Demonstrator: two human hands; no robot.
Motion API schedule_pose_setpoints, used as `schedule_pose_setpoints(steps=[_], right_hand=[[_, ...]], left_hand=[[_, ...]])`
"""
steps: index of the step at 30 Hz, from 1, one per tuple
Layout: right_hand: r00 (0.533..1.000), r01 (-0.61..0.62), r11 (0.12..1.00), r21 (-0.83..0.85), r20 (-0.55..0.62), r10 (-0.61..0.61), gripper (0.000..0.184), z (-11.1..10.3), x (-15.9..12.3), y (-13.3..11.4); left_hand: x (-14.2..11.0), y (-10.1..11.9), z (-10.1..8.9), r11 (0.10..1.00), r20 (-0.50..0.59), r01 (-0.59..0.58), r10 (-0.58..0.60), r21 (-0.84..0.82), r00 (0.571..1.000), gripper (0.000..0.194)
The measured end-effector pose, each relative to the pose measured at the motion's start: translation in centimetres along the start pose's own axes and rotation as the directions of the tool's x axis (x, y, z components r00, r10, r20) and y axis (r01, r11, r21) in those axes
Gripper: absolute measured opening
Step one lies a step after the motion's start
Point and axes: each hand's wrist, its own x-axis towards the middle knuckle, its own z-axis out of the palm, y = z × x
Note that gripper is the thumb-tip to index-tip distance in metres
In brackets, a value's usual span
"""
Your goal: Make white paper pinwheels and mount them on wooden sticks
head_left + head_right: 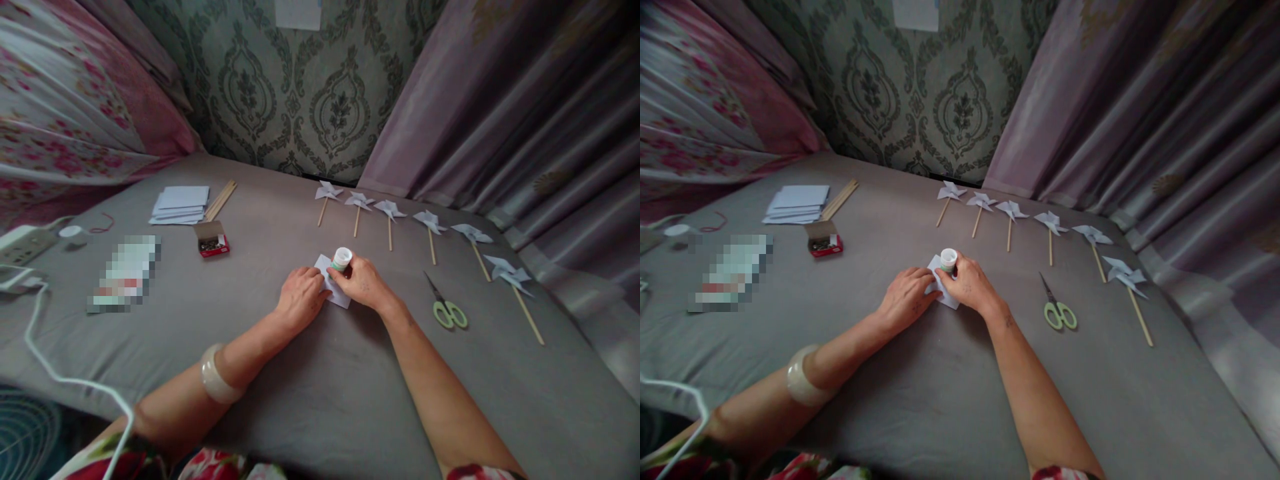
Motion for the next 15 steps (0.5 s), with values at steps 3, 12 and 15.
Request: schedule_pose_setpoints(steps=[3, 12, 15], right_hand=[[0.997, 0.025, 0.999, 0.025, 0.079, -0.027, 0.022, -0.6, 0.5, 0.5], [0.999, -0.043, 0.997, -0.058, 0.02, 0.044, 0.022, -0.3, 0.0, -0.1], [0.978, -0.14, 0.984, -0.113, -0.168, 0.12, 0.024, 0.8, -0.8, -1.1]], left_hand=[[-0.1, 0.0, 0.0, 1.0, -0.009, -0.008, 0.008, -0.002, 1.0, 0.021], [0.0, 0.4, -0.3, 1.0, 0.016, 0.019, -0.019, 0.004, 1.0, 0.02], [0.0, 0.5, -0.4, 1.0, 0.018, 0.023, -0.023, 0.01, 1.0, 0.019]])
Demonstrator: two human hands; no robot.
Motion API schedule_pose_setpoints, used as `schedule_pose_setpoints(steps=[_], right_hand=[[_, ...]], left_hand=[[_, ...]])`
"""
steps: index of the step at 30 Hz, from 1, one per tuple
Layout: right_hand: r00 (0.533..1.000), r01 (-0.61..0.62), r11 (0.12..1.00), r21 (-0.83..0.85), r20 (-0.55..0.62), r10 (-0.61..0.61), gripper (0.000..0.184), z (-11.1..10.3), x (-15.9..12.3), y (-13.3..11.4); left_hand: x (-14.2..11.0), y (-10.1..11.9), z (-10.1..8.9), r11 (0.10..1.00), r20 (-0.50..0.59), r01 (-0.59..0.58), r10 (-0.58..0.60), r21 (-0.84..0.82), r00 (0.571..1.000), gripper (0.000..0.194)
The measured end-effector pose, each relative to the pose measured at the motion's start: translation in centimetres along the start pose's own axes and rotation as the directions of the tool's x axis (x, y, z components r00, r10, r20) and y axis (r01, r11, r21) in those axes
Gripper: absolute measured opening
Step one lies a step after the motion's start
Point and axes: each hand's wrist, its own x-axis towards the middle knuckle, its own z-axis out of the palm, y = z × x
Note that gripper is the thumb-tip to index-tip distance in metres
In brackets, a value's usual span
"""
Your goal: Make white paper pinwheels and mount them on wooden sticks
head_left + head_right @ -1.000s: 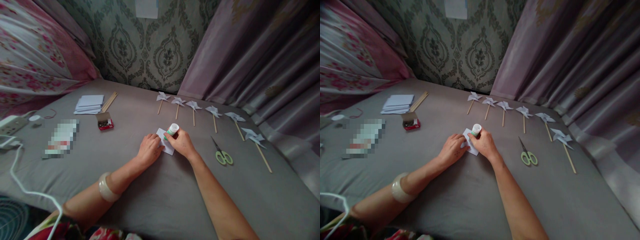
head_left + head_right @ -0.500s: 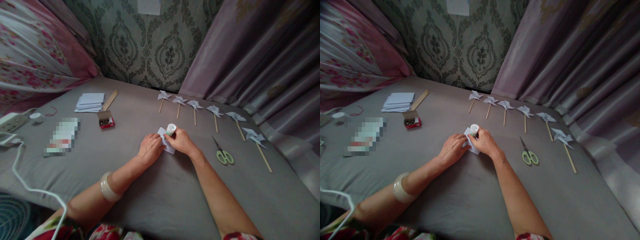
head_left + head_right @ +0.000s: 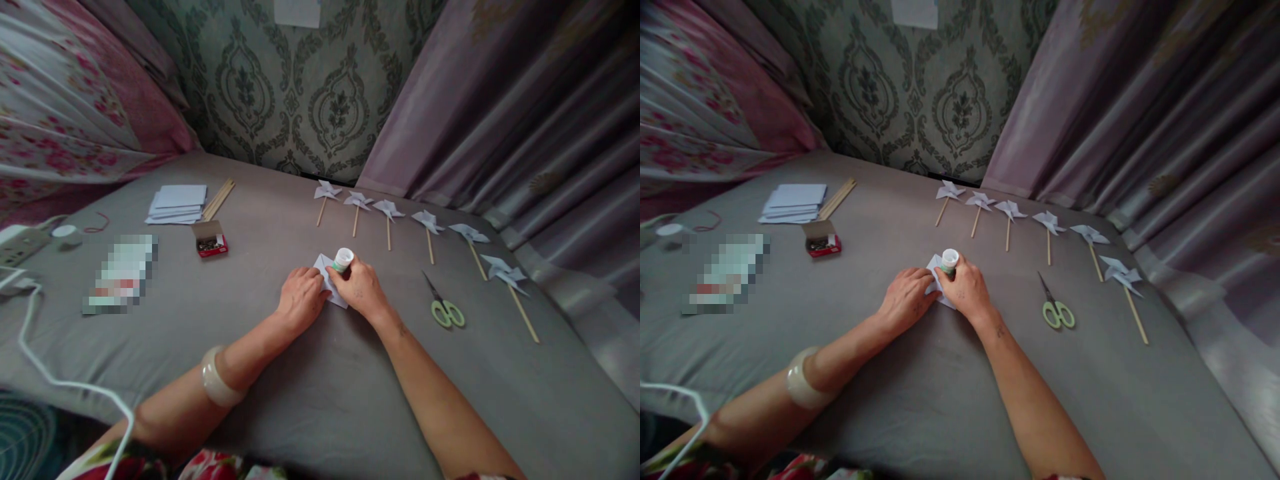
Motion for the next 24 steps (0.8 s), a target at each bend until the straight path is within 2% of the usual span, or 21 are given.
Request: schedule_pose_setpoints(steps=[2, 3, 5, 7, 10, 12, 15, 19, 24], right_hand=[[0.999, -0.019, 1.0, 0.007, -0.031, 0.019, 0.024, 0.2, -0.3, -0.2], [1.0, -0.006, 1.0, 0.023, -0.012, 0.006, 0.024, 0.1, -0.3, -0.1], [0.996, 0.043, 0.996, 0.072, 0.079, -0.049, 0.023, -0.4, 0.2, 0.4], [0.971, 0.082, 0.985, 0.152, 0.209, -0.113, 0.023, -1.1, 1.0, 1.1], [0.91, 0.071, 0.953, 0.295, 0.371, -0.183, 0.024, -1.8, 2.4, 2.1], [0.89, 0.052, 0.938, 0.342, 0.411, -0.199, 0.024, -2.0, 2.8, 2.4], [0.922, 0.053, 0.958, 0.283, 0.354, -0.155, 0.025, -1.9, 2.3, 2.2], [0.983, 0.063, 0.991, 0.117, 0.165, -0.083, 0.026, -1.3, 0.8, 1.1], [0.999, -0.035, 0.999, 0.004, -0.014, 0.035, 0.028, -0.3, 0.3, -0.1]], left_hand=[[0.0, 0.1, -0.1, 1.0, 0.002, 0.002, -0.002, 0.0, 1.0, 0.019], [0.0, 0.1, -0.1, 1.0, 0.005, 0.003, -0.003, -0.001, 1.0, 0.02], [-0.1, 0.1, -0.2, 1.0, 0.007, 0.001, -0.001, -0.007, 1.0, 0.021], [-0.1, 0.1, -0.2, 1.0, 0.004, -0.005, 0.005, -0.013, 1.0, 0.022], [-0.1, 0.0, -0.2, 1.0, -0.002, -0.012, 0.012, -0.017, 1.0, 0.022], [-0.1, 0.0, -0.1, 1.0, -0.001, -0.009, 0.009, -0.023, 1.0, 0.022], [-0.1, 0.0, -0.1, 1.0, 0.0, 0.004, -0.004, -0.03, 1.0, 0.021], [0.0, 0.0, -0.1, 1.0, -0.007, 0.009, -0.009, -0.013, 1.0, 0.02], [0.0, 0.0, 0.0, 0.999, -0.014, 0.01, -0.009, 0.031, 1.0, 0.021]])
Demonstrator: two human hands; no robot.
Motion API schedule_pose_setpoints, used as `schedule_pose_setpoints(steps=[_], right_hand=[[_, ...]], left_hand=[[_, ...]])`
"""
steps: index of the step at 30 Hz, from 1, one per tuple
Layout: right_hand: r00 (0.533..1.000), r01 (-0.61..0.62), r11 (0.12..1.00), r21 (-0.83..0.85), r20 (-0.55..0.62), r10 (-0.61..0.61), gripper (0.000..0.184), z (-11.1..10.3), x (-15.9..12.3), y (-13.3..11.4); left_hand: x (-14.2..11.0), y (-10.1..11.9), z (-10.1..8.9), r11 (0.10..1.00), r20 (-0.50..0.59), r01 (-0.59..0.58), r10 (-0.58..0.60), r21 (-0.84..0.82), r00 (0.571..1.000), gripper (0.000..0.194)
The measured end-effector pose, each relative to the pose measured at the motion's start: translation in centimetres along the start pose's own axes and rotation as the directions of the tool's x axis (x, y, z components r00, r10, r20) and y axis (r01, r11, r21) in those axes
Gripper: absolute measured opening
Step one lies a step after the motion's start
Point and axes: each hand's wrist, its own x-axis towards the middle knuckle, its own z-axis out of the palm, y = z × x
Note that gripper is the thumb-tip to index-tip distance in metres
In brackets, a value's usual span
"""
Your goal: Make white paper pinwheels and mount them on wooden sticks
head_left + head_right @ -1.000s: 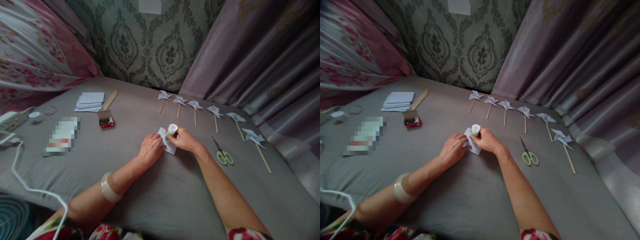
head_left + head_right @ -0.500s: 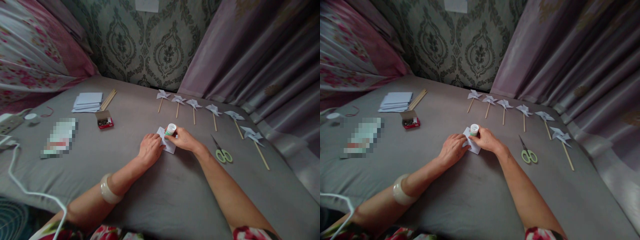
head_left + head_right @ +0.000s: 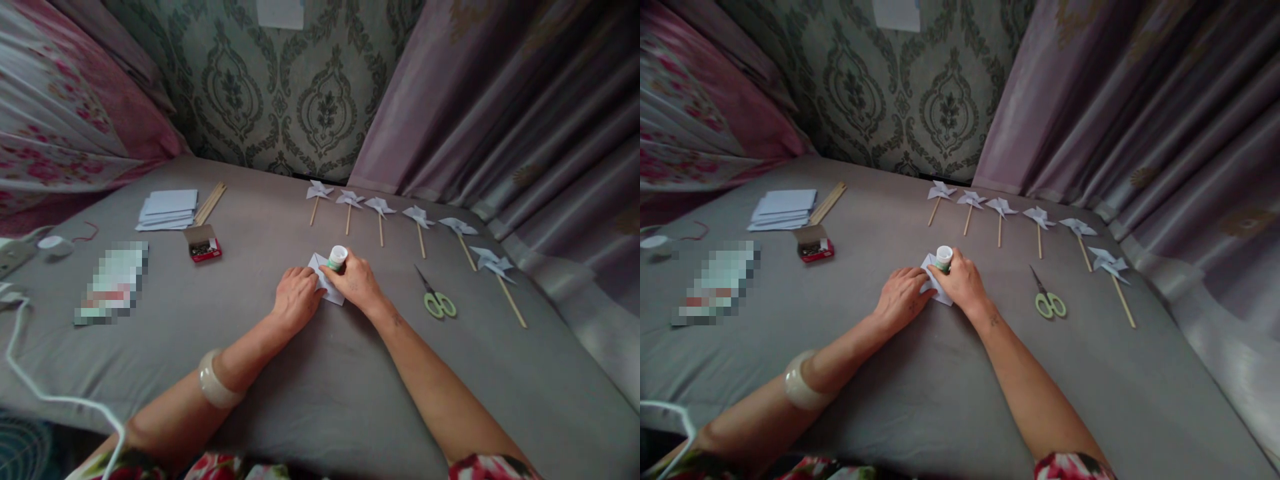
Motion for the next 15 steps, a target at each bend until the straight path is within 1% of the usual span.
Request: schedule_pose_setpoints(steps=[3, 4, 6, 7, 9, 11, 13, 15], right_hand=[[0.997, -0.06, 0.998, 0.015, -0.048, 0.06, 0.028, 0.0, 0.7, -0.1], [0.995, -0.091, 0.994, 0.058, -0.043, 0.094, 0.028, -0.2, 1.0, 0.0], [0.976, -0.211, 0.953, 0.216, -0.012, 0.219, 0.031, -0.7, 1.6, 0.4], [0.956, -0.278, 0.906, 0.32, -0.004, 0.295, 0.033, -1.0, 1.8, 0.7], [0.9, -0.364, 0.768, 0.527, -0.015, 0.436, 0.034, -1.6, 2.1, 1.4], [0.845, -0.362, 0.624, 0.692, -0.039, 0.534, 0.032, -2.0, 2.2, 2.1], [0.819, -0.33, 0.495, 0.804, -0.017, 0.574, 0.03, -2.4, 2.2, 2.6], [0.823, -0.304, 0.377, 0.875, 0.041, 0.567, 0.029, -2.9, 2.1, 2.7]], left_hand=[[0.0, -0.1, 0.0, 1.0, -0.008, -0.009, 0.01, 0.003, 1.0, 0.021], [0.0, -0.1, 0.0, 1.0, -0.011, -0.011, 0.011, -0.001, 1.0, 0.02], [0.1, -0.2, 0.0, 1.0, -0.015, -0.012, 0.012, -0.006, 1.0, 0.02], [0.1, -0.2, 0.0, 1.0, -0.017, -0.012, 0.012, -0.01, 1.0, 0.021], [0.1, -0.3, 0.1, 1.0, -0.027, -0.012, 0.012, -0.02, 1.0, 0.02], [0.1, -0.3, 0.2, 0.999, -0.038, -0.01, 0.009, -0.037, 0.999, 0.019], [0.1, -0.4, 0.3, 0.998, -0.042, -0.001, -0.001, -0.055, 0.999, 0.017], [0.2, -0.4, 0.3, 0.996, -0.061, 0.015, -0.02, -0.09, 0.998, 0.016]])
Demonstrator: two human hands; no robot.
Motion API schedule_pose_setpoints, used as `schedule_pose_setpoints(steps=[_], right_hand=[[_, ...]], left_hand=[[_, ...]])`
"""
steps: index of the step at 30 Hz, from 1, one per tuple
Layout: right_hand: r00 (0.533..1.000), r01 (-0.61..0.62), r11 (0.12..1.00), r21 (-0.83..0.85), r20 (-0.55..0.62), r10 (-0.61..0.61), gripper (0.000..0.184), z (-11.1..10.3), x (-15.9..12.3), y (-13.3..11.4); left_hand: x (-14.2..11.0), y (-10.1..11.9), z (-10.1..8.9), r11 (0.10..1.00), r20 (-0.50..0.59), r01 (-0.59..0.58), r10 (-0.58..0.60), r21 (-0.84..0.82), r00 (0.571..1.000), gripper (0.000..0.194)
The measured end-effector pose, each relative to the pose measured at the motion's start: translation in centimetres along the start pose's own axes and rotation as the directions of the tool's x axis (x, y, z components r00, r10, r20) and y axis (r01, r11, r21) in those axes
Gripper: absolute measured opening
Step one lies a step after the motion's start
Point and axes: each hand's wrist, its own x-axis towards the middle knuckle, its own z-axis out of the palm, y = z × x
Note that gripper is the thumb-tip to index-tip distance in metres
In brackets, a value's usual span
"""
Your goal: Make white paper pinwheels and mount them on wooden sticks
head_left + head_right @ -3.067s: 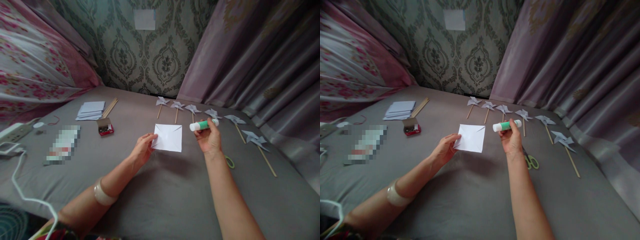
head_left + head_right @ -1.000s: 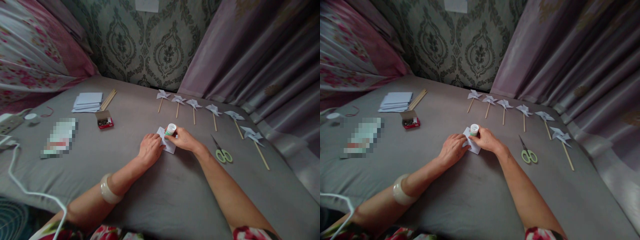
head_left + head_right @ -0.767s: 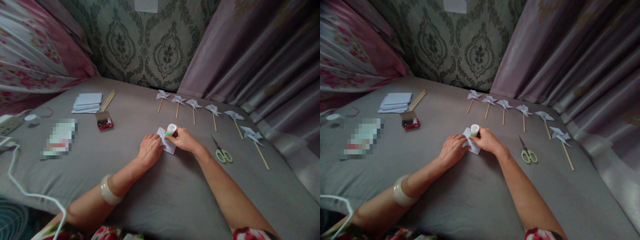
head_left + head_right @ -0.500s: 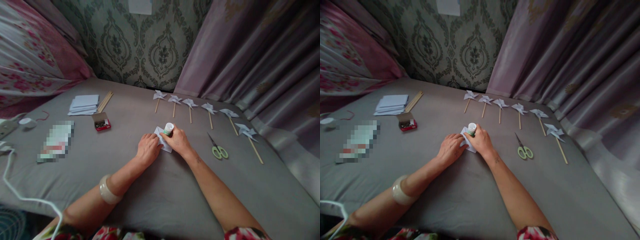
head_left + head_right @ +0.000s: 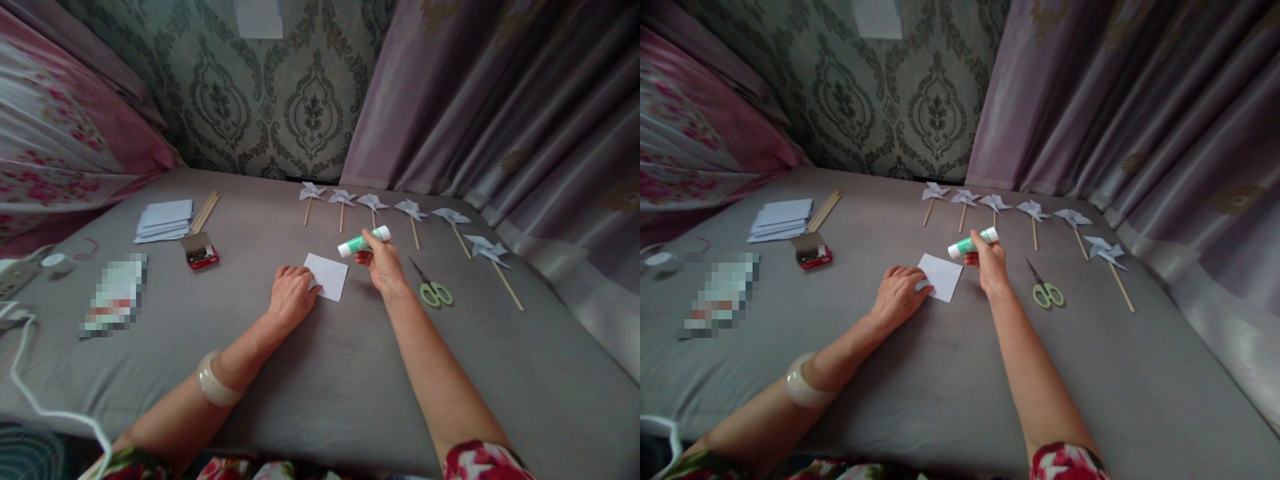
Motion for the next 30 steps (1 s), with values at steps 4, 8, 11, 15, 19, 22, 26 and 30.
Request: schedule_pose_setpoints(steps=[4, 8, 11, 15, 19, 22, 26, 30], right_hand=[[0.991, -0.097, 0.974, 0.204, 0.109, 0.076, 0.02, 0.1, -0.7, -1.2], [0.974, -0.151, 0.937, 0.314, 0.21, 0.087, 0.018, 1.0, -2.0, -2.2], [0.945, -0.223, 0.918, 0.328, 0.303, 0.121, 0.019, 1.8, -3.0, -2.2], [0.889, -0.325, 0.909, 0.263, 0.413, 0.198, 0.022, 3.0, -4.3, -1.4], [0.799, -0.502, 0.837, 0.217, 0.487, 0.352, 0.025, 4.0, -5.3, 0.0], [0.746, -0.56, 0.813, 0.159, 0.524, 0.412, 0.033, 4.3, -5.6, 0.9], [0.767, -0.422, 0.907, -0.002, 0.533, 0.358, 0.042, 3.8, -5.4, 1.3], [0.909, -0.167, 0.974, -0.151, 0.359, 0.211, 0.044, 2.7, -4.2, 1.2]], left_hand=[[0.5, 0.1, -0.6, 0.982, -0.191, 0.065, -0.099, -0.176, 0.977, 0.014], [1.1, 0.1, -1.6, 0.844, -0.362, 0.02, -0.251, -0.536, 0.898, 0.017], [1.3, 0.2, -1.7, 0.647, -0.314, -0.03, -0.328, -0.762, 0.891, 0.03], [1.5, 0.6, -1.2, 0.416, -0.238, -0.066, -0.375, -0.907, 0.896, 0.037], [1.5, 0.8, -1.0, 0.308, -0.21, -0.084, -0.403, -0.948, 0.891, 0.029], [1.4, 0.6, -1.1, 0.362, -0.232, -0.074, -0.414, -0.929, 0.88, 0.033], [1.2, 0.3, -1.4, 0.486, -0.286, -0.069, -0.387, -0.871, 0.877, 0.033], [1.2, 0.1, -1.7, 0.573, -0.341, -0.091, -0.346, -0.814, 0.874, 0.03]])
